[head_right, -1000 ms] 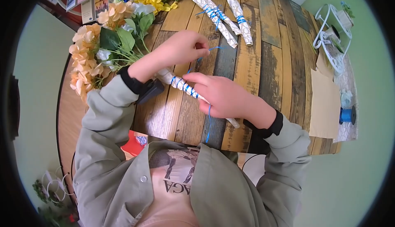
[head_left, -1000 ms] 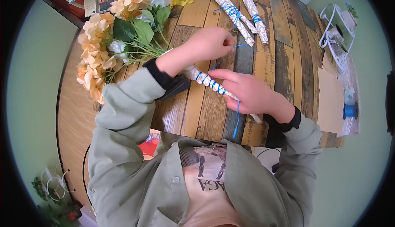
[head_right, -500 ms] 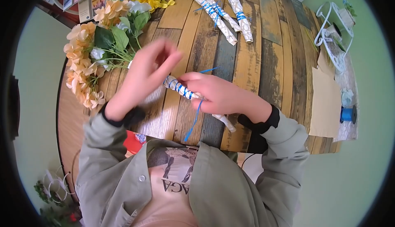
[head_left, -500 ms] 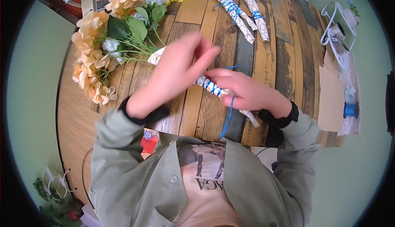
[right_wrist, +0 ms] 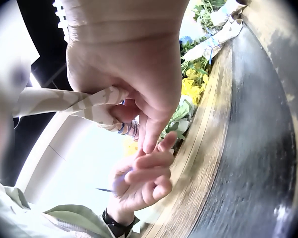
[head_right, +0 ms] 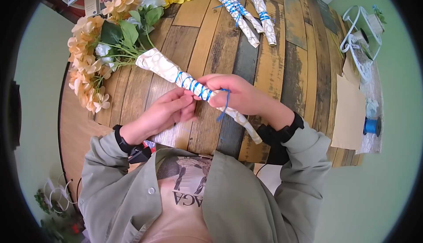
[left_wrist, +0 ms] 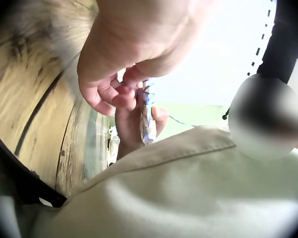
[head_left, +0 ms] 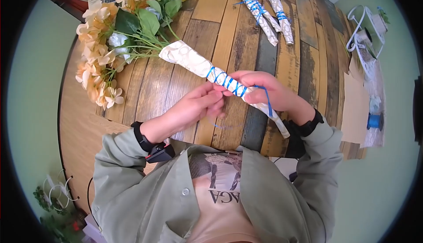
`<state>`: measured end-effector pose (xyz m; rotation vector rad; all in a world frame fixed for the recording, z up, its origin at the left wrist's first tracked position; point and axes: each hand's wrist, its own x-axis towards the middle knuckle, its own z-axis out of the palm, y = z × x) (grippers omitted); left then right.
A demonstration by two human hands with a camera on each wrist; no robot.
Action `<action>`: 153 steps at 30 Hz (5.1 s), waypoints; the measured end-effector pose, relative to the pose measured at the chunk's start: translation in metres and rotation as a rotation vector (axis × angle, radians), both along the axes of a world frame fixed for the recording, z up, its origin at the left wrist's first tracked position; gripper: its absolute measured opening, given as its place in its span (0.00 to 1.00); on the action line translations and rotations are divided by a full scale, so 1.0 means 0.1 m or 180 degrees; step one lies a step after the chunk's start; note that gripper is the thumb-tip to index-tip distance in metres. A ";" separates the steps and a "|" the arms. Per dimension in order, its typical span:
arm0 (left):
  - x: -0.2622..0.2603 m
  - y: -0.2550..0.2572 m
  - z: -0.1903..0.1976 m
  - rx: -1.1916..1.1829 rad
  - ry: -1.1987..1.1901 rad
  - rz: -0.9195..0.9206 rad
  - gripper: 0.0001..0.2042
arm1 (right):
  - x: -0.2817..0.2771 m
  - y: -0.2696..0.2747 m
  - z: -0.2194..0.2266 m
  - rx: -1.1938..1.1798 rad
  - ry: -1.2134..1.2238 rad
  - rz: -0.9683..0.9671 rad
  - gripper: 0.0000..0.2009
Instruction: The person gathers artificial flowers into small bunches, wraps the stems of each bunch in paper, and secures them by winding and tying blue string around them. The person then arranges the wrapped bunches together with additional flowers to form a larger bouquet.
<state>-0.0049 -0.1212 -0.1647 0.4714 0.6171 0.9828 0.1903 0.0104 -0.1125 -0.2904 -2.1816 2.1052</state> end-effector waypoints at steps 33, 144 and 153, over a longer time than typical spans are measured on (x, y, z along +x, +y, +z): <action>-0.05 0.37 0.73 0.3118 0.4005 -0.0798 0.05 | 0.25 0.42 0.16 -0.0578 -0.1093 0.0247 0.15; 0.60 -0.33 0.33 0.0368 0.1414 -0.0778 0.22 | 0.62 -0.72 0.26 0.1155 -0.1065 -0.1356 0.03; 0.77 -0.19 0.11 0.0440 0.0403 -0.0356 0.10 | 0.64 -0.73 0.48 0.1194 -0.1318 -0.1427 0.05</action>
